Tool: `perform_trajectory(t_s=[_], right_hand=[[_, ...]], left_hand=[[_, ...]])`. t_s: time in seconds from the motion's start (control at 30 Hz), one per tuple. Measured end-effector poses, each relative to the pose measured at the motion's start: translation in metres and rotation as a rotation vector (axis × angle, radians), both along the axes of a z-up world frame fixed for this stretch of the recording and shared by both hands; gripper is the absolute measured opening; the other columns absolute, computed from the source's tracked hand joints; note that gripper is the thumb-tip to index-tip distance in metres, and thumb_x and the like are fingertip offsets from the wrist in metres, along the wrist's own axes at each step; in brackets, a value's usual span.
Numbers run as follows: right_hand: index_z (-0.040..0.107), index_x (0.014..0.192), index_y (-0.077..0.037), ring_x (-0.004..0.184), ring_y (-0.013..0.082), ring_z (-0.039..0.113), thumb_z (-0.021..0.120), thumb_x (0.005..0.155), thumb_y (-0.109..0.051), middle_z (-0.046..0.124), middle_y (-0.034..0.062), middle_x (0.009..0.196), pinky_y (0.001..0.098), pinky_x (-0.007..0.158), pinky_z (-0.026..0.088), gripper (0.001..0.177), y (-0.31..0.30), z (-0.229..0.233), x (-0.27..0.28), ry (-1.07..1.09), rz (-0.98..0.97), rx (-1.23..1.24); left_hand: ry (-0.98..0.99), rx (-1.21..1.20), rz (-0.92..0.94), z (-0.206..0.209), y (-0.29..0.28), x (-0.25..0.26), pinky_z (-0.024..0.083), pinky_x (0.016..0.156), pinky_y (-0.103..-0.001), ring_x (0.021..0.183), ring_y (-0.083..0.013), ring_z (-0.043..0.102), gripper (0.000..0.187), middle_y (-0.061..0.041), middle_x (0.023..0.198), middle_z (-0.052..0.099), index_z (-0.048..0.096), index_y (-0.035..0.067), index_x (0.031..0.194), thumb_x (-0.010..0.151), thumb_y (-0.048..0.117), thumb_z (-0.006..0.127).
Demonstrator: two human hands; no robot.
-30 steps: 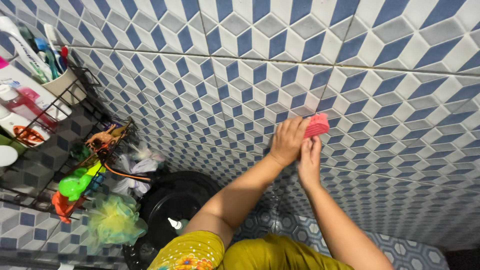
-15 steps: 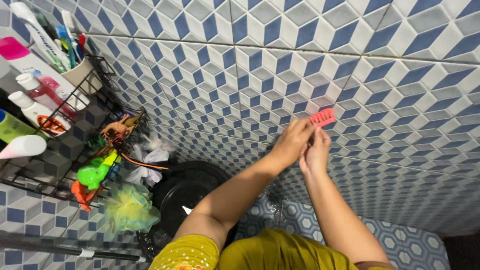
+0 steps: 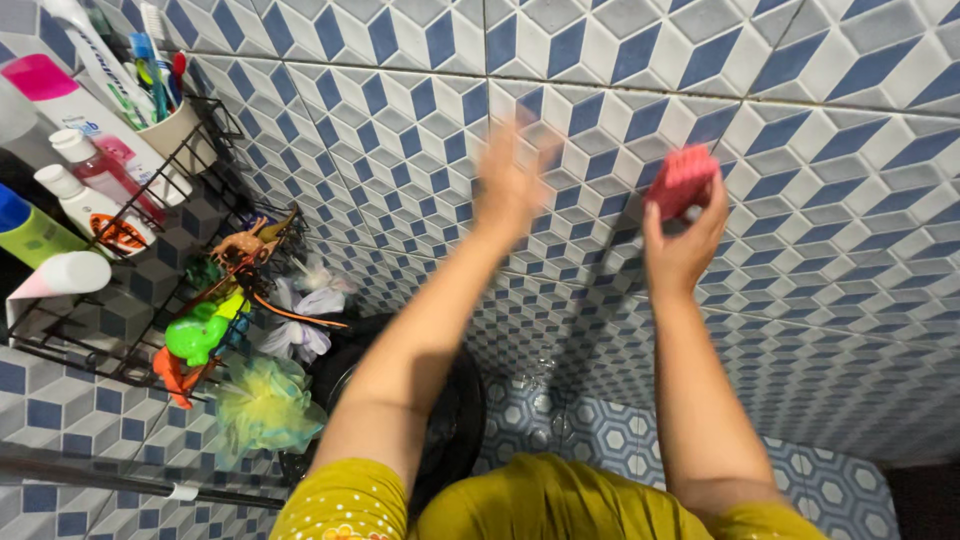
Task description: The person scrubs the tiled bathroom walls using a long-handled brush and then a pink sponge. They clean the floor near the door and the wall sections around a corner shelf containing toiletries.
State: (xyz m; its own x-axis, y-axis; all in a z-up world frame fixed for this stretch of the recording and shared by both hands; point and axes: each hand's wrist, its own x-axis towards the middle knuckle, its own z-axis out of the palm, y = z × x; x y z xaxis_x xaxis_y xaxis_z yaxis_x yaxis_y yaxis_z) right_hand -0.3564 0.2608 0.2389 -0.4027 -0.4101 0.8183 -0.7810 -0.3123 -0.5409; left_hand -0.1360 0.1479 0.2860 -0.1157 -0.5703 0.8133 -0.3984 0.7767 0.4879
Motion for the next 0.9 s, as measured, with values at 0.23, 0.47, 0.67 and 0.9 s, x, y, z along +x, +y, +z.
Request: perform_trajectory(t_s=[0.23, 0.47, 0.67, 0.9], right_hand=[[0.045, 0.158, -0.007, 0.127, 0.0425, 0.05, 0.079, 0.1, -0.02, 0.052, 0.0219, 0.14, 0.0553, 0.106, 0.04, 0.069, -0.016, -0.054, 0.005, 0.336, -0.318, 0.119], [0.05, 0.152, -0.021, 0.13, 0.0433, 0.051, 0.076, 0.085, -0.013, 0.054, 0.0186, 0.139, 0.0606, 0.109, 0.038, 0.073, -0.004, -0.206, -0.002, 0.442, -0.25, 0.337], [0.053, 0.152, -0.012, 0.122, 0.0445, 0.052, 0.079, 0.106, -0.023, 0.051, 0.0234, 0.139, 0.0584, 0.104, 0.041, 0.053, -0.048, -0.075, -0.036, 0.506, -0.22, -0.054], [0.065, 0.145, -0.019, 0.126, 0.0391, 0.054, 0.079, 0.106, -0.014, 0.054, 0.0172, 0.137, 0.0528, 0.104, 0.043, 0.041, -0.052, -0.054, -0.043, 0.758, -0.193, -0.097]], left_hand=[[-0.604, -0.06, 0.462, 0.029, -0.062, 0.077, 0.005, 0.114, -0.082, 0.149, -0.0589, -0.013, 0.145, -0.033, 0.161, -0.02, 0.009, 0.041, 0.164, 0.051, 0.022, 0.099], [-0.569, -0.024, 0.435, 0.004, -0.084, 0.073, 0.001, 0.113, -0.084, 0.148, -0.0601, -0.017, 0.153, -0.034, 0.16, -0.022, 0.006, 0.043, 0.163, 0.045, 0.023, 0.1], [-0.555, -0.102, 0.479, -0.001, -0.092, 0.075, 0.0, 0.114, -0.083, 0.15, -0.0575, -0.019, 0.153, -0.031, 0.162, -0.024, 0.001, 0.046, 0.163, 0.049, 0.017, 0.098], [-0.534, -0.084, 0.435, -0.003, -0.093, 0.077, 0.0, 0.114, -0.085, 0.149, -0.0587, -0.018, 0.158, -0.031, 0.16, -0.025, -0.001, 0.047, 0.161, 0.042, 0.018, 0.099]])
